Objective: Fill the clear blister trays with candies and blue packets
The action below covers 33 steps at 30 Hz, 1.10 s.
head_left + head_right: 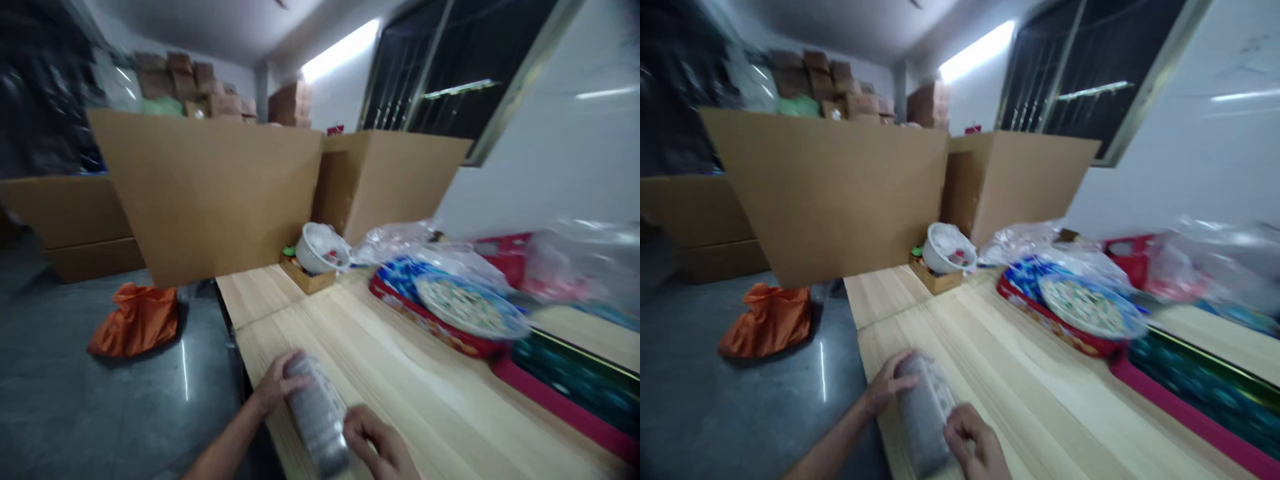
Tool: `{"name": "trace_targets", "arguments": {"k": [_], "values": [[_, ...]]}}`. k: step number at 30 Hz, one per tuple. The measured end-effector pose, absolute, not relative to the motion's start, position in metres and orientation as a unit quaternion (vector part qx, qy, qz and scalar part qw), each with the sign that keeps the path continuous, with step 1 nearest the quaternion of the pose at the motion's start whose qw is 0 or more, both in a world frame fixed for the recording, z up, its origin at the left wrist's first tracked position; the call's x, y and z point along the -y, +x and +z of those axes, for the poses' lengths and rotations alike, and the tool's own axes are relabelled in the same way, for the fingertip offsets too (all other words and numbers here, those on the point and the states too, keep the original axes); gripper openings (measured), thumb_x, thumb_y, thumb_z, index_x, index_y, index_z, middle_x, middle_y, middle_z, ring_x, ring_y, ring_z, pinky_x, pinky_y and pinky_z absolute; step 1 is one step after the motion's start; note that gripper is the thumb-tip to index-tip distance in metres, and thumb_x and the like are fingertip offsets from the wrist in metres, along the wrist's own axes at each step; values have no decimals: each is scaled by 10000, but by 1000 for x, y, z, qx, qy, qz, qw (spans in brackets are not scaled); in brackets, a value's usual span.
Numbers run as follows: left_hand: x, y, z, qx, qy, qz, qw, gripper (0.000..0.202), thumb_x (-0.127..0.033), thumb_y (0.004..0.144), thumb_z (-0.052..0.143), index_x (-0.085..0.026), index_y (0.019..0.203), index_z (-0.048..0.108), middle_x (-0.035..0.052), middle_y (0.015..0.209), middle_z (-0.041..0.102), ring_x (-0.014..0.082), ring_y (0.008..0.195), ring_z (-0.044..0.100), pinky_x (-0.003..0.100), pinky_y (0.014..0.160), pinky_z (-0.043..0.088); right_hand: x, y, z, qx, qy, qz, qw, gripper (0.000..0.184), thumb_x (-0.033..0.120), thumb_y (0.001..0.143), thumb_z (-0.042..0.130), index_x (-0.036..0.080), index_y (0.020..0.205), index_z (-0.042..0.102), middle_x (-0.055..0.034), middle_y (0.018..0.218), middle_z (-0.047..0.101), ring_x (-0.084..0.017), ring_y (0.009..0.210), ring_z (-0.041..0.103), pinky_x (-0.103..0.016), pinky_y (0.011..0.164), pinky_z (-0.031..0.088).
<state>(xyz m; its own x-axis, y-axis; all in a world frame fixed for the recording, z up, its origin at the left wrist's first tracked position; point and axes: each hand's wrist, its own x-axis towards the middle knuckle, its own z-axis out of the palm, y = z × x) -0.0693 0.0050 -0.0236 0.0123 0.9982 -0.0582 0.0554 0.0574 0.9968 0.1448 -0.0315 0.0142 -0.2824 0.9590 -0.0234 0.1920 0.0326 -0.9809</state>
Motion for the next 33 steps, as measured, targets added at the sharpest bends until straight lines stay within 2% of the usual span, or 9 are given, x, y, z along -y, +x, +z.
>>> {"name": "trace_targets", "arguments": {"k": [2,4,7,11,19,24,29,33], "values": [[8,-58,-17,-579,561,483,341,669,-447,759,606,-143,1331,441,151,1379,464,291,1296,400,470,1083,309,31,142,27,559,-475,556,391,330,446,638,684,193,497,525,-24,638,517,-194,663,485,-317,645,369],[21,-48,-11,-558,668,459,178,604,-408,825,539,-149,1356,412,154,1459,360,304,1371,278,518,1110,233,29,143,33,498,-478,588,422,310,403,606,711,176,488,536,-17,662,523,-175,680,470,-297,657,340],[32,-37,-4,-442,822,355,57,589,-465,849,505,-163,1350,437,152,1499,300,351,1407,162,592,1111,107,27,149,28,431,-460,635,446,274,371,588,743,163,508,584,0,630,529,-150,653,451,-282,662,319],[30,-25,4,-385,892,235,41,786,-632,759,544,-133,1356,433,187,1439,393,378,1377,234,599,1104,48,23,160,12,357,-421,715,429,284,391,582,785,144,581,643,4,584,543,-129,602,427,-267,641,304],[21,-17,19,-401,903,155,17,758,-549,738,606,-211,1385,402,166,1438,395,381,1355,261,601,1079,75,20,170,1,346,-377,733,449,322,410,600,791,131,599,631,11,578,548,-107,568,408,-249,612,286],[23,-15,17,-387,907,163,-17,742,-523,766,574,-176,1394,387,123,1462,387,384,1344,262,574,1083,54,18,169,0,405,-388,692,454,296,391,647,730,155,589,561,23,582,509,-116,579,397,-258,609,297],[25,-10,16,-403,893,197,-41,645,-470,762,569,-171,1325,476,106,1402,474,370,1311,324,556,1086,58,9,178,-11,480,-475,572,466,274,415,712,640,180,626,525,33,603,462,-136,612,406,-268,608,305],[26,-9,15,-401,892,202,-57,665,-423,733,590,-161,1332,466,100,1405,471,369,1315,313,545,1089,56,-17,195,-24,495,-519,516,469,286,434,713,600,185,601,517,25,608,468,-143,628,418,-275,624,314]]}}
